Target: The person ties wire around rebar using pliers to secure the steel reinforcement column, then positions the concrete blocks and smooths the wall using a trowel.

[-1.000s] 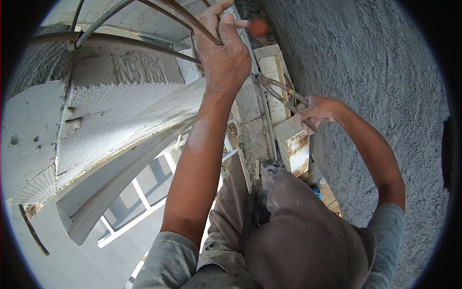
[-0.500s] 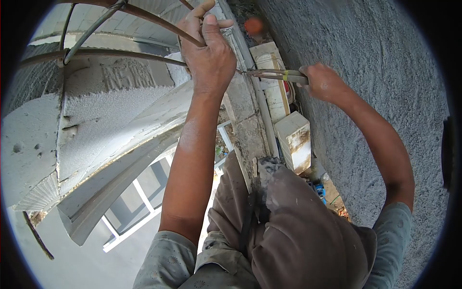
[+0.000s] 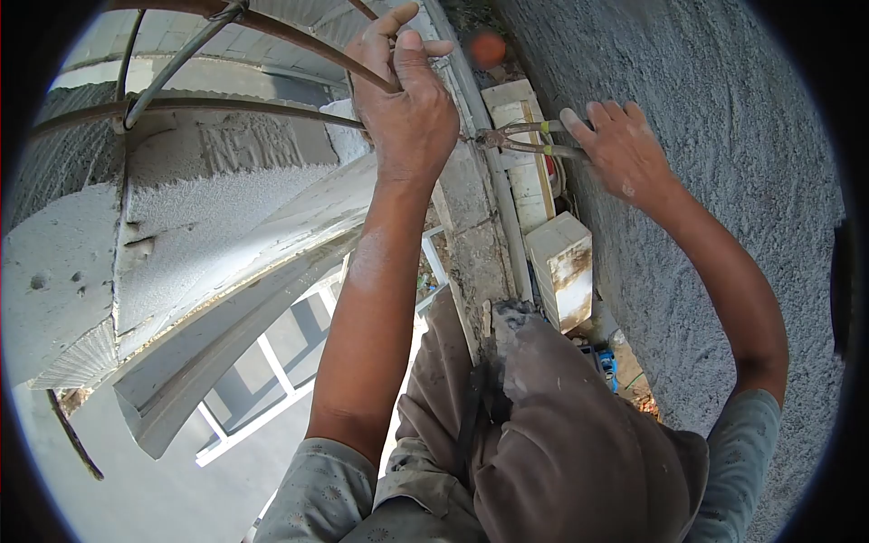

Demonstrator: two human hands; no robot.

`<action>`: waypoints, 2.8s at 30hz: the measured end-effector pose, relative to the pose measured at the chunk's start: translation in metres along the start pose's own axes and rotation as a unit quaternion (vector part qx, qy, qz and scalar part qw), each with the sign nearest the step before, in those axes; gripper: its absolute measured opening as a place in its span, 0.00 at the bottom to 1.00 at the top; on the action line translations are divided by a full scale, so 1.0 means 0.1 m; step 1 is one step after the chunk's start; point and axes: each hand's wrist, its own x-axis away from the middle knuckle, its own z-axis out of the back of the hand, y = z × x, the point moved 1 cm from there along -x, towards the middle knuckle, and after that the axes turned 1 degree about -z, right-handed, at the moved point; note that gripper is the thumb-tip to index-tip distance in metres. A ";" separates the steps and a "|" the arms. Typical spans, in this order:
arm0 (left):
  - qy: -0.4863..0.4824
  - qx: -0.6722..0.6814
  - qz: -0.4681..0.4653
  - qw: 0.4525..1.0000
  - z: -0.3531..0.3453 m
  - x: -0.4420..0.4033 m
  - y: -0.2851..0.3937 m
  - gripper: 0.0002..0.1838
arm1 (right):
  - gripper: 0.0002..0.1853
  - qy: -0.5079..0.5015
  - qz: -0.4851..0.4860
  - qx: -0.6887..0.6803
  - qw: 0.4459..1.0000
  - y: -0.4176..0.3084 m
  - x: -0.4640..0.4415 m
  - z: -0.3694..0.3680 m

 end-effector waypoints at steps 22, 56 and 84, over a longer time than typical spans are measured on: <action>-0.002 -0.009 0.012 1.000 0.01 0.01 -0.04 0.17 | 0.25 0.068 0.014 -0.087 0.994 -0.03 0.06 -0.09; 0.004 -0.082 -0.019 0.996 0.04 0.00 0.00 0.17 | 0.15 -0.271 -0.091 -0.292 0.913 0.12 -0.17 0.02; 0.048 -0.050 0.006 0.998 0.26 0.92 0.44 0.29 | 0.22 -0.368 -0.176 -0.733 0.545 -0.04 0.18 -0.70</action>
